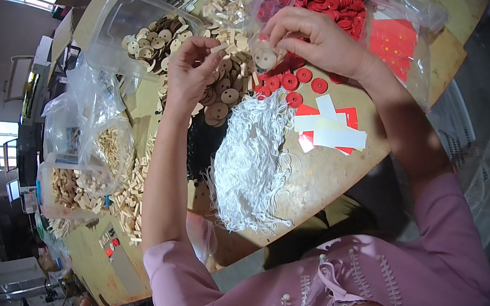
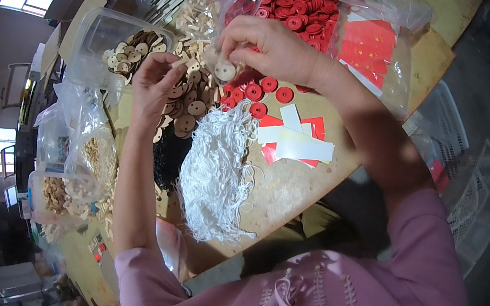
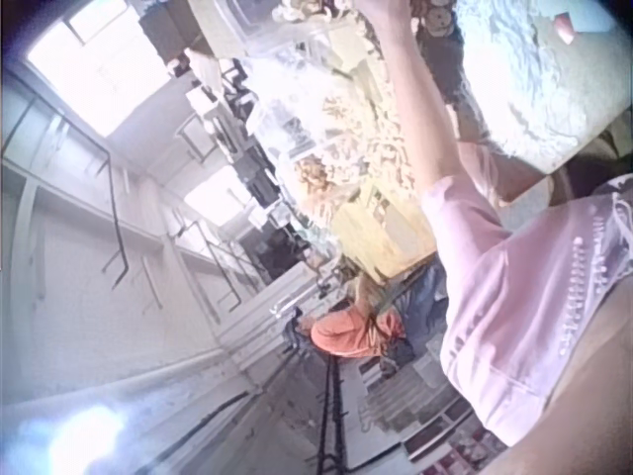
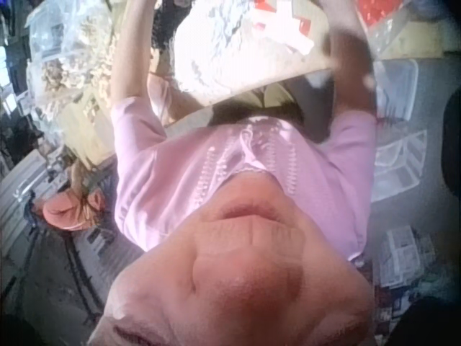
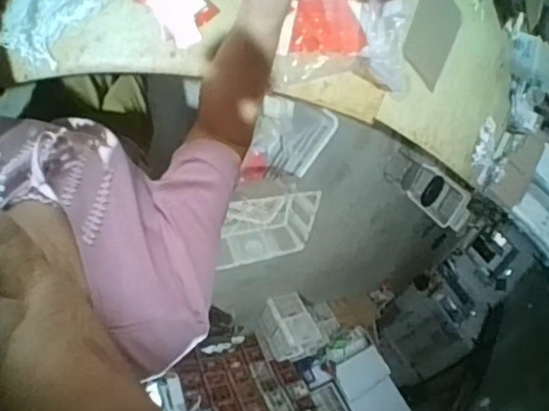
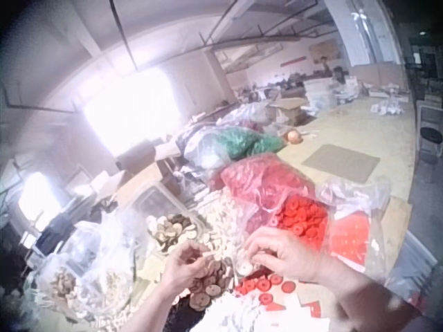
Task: The person assembles small craft kits by selecting wooden pieces, beads, and strings from a workbench, then placing them into clear plastic bags. They also attach a small red flag to the assembled items before sealing and storing the bags.
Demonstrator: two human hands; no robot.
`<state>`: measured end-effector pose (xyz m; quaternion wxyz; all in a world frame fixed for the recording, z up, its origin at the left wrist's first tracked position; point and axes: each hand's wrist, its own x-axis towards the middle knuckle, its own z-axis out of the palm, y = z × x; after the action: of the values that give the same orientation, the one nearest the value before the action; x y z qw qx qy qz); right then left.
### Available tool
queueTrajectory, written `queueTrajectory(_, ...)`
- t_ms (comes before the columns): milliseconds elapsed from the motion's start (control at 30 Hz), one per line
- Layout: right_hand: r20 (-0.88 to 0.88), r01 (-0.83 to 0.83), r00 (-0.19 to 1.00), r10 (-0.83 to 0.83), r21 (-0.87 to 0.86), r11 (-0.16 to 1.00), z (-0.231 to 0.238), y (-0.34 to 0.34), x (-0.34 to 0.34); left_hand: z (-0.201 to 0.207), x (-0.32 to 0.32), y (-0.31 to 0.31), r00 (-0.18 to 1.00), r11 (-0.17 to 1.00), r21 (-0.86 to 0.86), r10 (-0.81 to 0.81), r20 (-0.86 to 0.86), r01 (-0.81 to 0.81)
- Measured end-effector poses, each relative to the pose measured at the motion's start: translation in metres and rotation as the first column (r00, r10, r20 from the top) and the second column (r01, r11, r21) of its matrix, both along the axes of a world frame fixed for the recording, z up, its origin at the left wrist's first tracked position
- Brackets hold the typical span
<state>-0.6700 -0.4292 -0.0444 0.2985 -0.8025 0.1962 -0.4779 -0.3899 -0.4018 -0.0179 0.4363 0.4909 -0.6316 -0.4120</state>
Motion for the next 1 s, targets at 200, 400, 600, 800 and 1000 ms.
queueTrajectory(200,-0.056,-0.033,0.998,0.030,-0.060,0.998,0.003,0.008,0.001,0.045,-0.050,0.025,0.968,0.966,-0.245,-0.024,0.249,0.087)
queueTrajectory(400,-0.084,-0.081,0.993,0.078,-0.034,0.996,0.001,0.009,0.003,0.057,-0.062,0.032,0.753,0.913,-0.357,0.091,0.651,0.199)
queueTrajectory(600,-0.081,-0.087,0.993,0.086,-0.016,0.996,0.001,0.009,0.003,0.054,-0.055,0.026,0.803,0.909,-0.308,-0.047,0.594,0.280)
queueTrajectory(800,-0.084,-0.048,0.995,0.048,-0.003,0.999,-0.003,0.002,0.001,0.037,-0.021,0.000,0.947,0.985,-0.173,0.067,0.313,-0.013)
queueTrajectory(1000,-0.135,0.040,0.990,-0.036,0.024,0.999,-0.007,-0.008,-0.007,-0.010,-0.051,0.028,0.672,0.887,-0.081,-0.282,0.685,0.454)
